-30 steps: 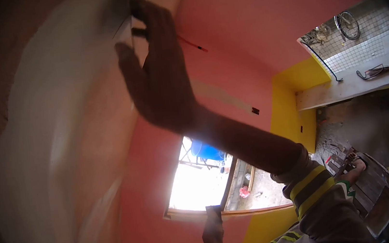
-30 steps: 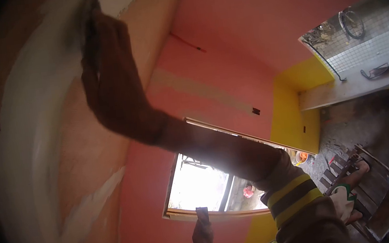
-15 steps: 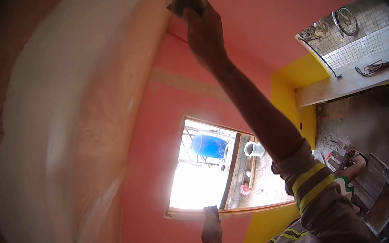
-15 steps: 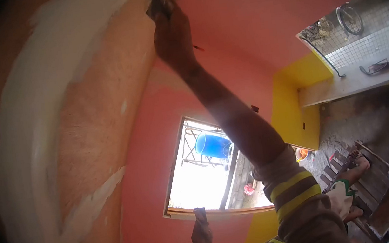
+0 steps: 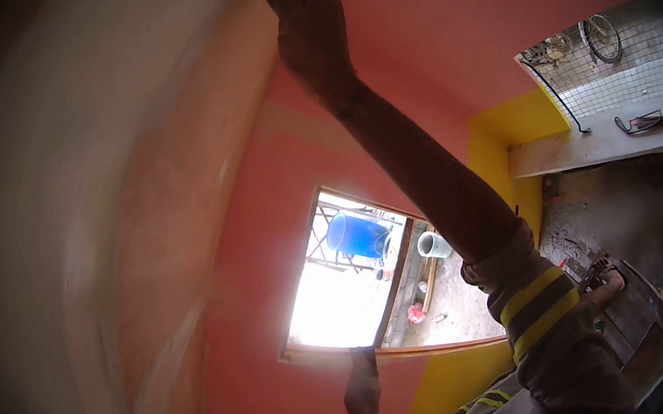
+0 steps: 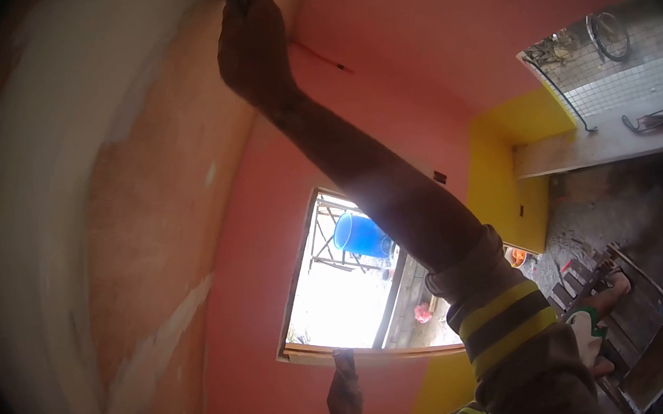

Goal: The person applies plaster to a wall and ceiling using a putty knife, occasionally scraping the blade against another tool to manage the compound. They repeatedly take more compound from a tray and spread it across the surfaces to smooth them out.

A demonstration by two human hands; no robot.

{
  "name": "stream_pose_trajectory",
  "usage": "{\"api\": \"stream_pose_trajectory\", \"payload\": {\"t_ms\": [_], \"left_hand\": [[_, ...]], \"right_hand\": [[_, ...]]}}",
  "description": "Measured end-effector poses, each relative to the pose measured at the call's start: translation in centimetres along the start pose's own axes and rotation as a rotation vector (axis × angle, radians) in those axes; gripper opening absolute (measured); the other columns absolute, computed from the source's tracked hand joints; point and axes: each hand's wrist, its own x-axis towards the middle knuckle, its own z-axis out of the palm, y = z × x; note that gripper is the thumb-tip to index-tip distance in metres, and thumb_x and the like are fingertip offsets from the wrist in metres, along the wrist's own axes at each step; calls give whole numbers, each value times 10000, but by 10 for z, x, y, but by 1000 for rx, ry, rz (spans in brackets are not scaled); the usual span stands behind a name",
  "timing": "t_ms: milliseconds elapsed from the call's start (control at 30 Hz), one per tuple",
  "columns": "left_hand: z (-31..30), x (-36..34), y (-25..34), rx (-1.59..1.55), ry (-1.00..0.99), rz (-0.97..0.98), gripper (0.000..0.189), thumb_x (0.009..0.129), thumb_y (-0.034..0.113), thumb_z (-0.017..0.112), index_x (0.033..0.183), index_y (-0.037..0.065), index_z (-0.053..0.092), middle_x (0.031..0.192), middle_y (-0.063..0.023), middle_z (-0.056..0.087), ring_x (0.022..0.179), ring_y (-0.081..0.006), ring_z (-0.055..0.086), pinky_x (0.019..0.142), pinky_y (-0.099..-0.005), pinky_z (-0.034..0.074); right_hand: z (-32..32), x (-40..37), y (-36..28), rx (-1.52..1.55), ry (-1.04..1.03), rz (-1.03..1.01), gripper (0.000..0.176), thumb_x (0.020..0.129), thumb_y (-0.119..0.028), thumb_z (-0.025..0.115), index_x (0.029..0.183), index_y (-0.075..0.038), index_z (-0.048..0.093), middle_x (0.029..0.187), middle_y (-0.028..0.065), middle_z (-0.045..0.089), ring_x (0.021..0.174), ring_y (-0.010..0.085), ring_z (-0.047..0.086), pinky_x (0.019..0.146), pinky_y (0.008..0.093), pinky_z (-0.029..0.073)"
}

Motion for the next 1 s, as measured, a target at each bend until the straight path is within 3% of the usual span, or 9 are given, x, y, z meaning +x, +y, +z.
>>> {"api": "stream_pose_trajectory", "payload": {"t_ms": [100, 200, 367, 433, 500, 633, 700, 833, 1000], "left_hand": [[-3, -4, 2, 367, 33, 88, 464, 1070, 399, 277, 978, 31, 545, 800, -34, 503, 697, -126, 463, 622, -288, 418], [0, -11, 16, 306, 72, -90, 539, 1053, 474, 269, 928, 36, 556, 720, -34, 475, 614, -135, 434, 581, -295, 397], [-13, -4, -16, -70, 75, -180, 662, 1010, 605, 264, 840, 45, 574, 652, -23, 446, 557, -138, 413, 532, -298, 370], [-13, -5, -18, 161, 89, -105, 670, 997, 630, 280, 816, 61, 581, 635, -4, 432, 542, -127, 401, 506, -282, 352], [45, -37, 92, 441, 124, -130, 607, 987, 630, 334, 782, 117, 585, 578, 40, 381, 500, -118, 368, 470, -265, 321], [20, -5, 23, 197, 131, -195, 572, 982, 632, 352, 788, 150, 592, 567, 51, 359, 481, -106, 335, 456, -262, 298], [25, 1, 22, 295, 144, -143, 580, 976, 647, 350, 797, 152, 592, 581, 52, 359, 479, -99, 320, 449, -263, 283], [43, 3, 35, 320, 113, 35, 596, 972, 661, 337, 809, 143, 583, 593, 59, 346, 478, -75, 294, 434, -252, 248], [57, 0, 59, 416, 134, -147, 606, 988, 650, 292, 825, 138, 573, 599, 56, 341, 488, -79, 286, 442, -256, 246]], "right_hand": [[14, -60, -28, 59, -25, -64, 429, 904, -9, 437, 1329, 46, 441, 1240, 245, 547, 1129, 353, 567, 978, 417, 437], [20, -130, -83, 103, -184, -50, 525, 885, 51, 439, 1406, 34, 381, 1367, 262, 457, 1232, 411, 488, 1052, 438, 389], [6, -197, -127, 312, -563, 6, 445, 971, -6, 368, 1412, 54, 382, 1422, 241, 460, 1344, 339, 441, 1129, 436, 323], [-25, -168, -135, 310, -474, 213, 518, 921, 81, 400, 1431, -6, 402, 1420, 230, 454, 1338, 343, 431, 1154, 428, 293], [-43, -119, -113, 26, -164, 169, 420, 966, -12, 389, 1370, -63, 495, 1390, 192, 511, 1247, 264, 532, 1075, 378, 406], [-62, 7, -22, 282, -48, -97, 407, 894, -36, 389, 1273, 75, 488, 1092, 137, 607, 1019, 203, 567, 893, 335, 449], [-64, 55, -4, -5, -53, -122, 432, 869, -25, 397, 1278, 64, 502, 1026, 89, 594, 965, 173, 563, 876, 317, 457], [-49, 116, 34, 84, -102, -241, 432, 840, -28, 402, 1246, 61, 521, 977, 88, 591, 903, 171, 567, 829, 322, 476], [-35, 104, 38, -89, -1, -363, 399, 884, -66, 413, 1247, 57, 521, 990, 134, 615, 914, 217, 590, 822, 346, 479]]}}
